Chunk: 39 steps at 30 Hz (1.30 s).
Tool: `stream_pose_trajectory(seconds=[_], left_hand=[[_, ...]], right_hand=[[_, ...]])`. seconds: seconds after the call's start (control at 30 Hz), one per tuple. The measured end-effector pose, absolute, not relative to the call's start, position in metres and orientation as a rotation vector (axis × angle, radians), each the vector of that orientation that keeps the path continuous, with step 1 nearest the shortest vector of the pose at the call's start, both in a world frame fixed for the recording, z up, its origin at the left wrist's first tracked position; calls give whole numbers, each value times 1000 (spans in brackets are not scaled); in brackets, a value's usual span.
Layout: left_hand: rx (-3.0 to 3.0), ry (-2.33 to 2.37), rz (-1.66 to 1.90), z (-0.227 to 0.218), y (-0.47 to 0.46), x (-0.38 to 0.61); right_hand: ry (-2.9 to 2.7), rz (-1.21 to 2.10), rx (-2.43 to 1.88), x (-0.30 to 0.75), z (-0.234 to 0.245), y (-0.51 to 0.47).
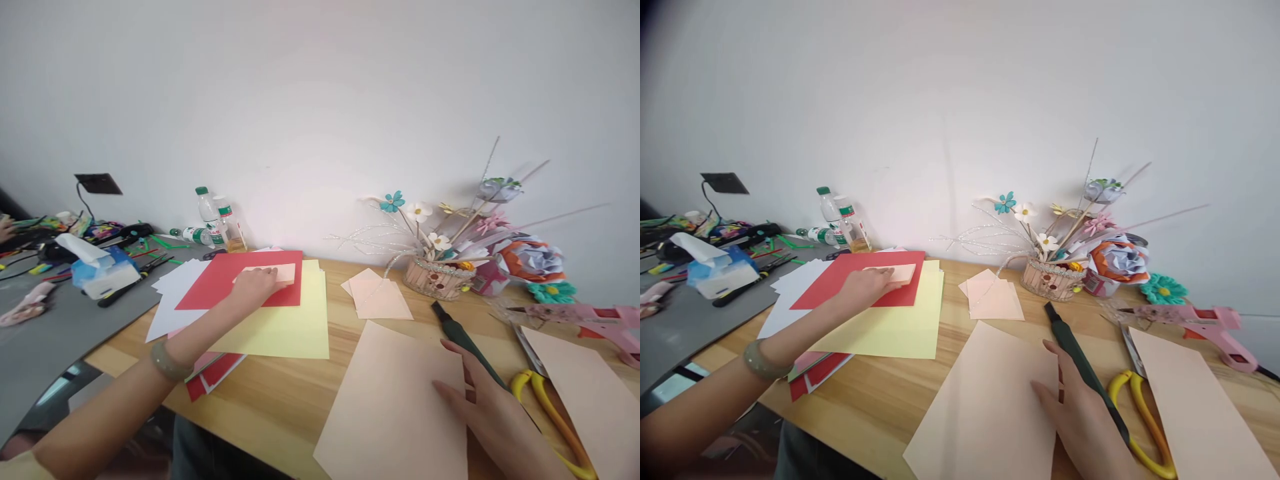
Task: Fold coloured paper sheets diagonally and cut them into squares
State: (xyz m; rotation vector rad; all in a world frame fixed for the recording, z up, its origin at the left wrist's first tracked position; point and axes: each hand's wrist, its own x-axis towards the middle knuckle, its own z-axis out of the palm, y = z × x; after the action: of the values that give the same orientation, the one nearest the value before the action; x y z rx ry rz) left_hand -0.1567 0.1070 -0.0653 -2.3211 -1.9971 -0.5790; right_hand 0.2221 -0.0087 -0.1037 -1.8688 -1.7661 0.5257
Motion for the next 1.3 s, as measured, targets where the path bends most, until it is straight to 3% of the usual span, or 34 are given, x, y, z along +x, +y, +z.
stream_pose_trajectory(seconds=[0.43,0.7,0.87,0.97,1.1,1.3], left_hand=[[-3227,-762,-86,-82,19,-24],[-3277,-830,46,-87,13,-37],[-3259,-925,7,-100,7,-41],[-3219,-1003,-12,-104,5,-42],[-3208,-1034,10,-103,4,-40],[-3181,-1056,38,-102,2,-38]], right_hand=[[-1946,386,-1772,208,-95,-6],[-2135,11,-1642,217,-96,-1],[-2475,-344,-1088,208,-89,-26],[-2648,-390,-842,206,-87,-41],[-2633,-414,-1013,208,-85,-31],[-2608,-398,-1244,204,-91,58]])
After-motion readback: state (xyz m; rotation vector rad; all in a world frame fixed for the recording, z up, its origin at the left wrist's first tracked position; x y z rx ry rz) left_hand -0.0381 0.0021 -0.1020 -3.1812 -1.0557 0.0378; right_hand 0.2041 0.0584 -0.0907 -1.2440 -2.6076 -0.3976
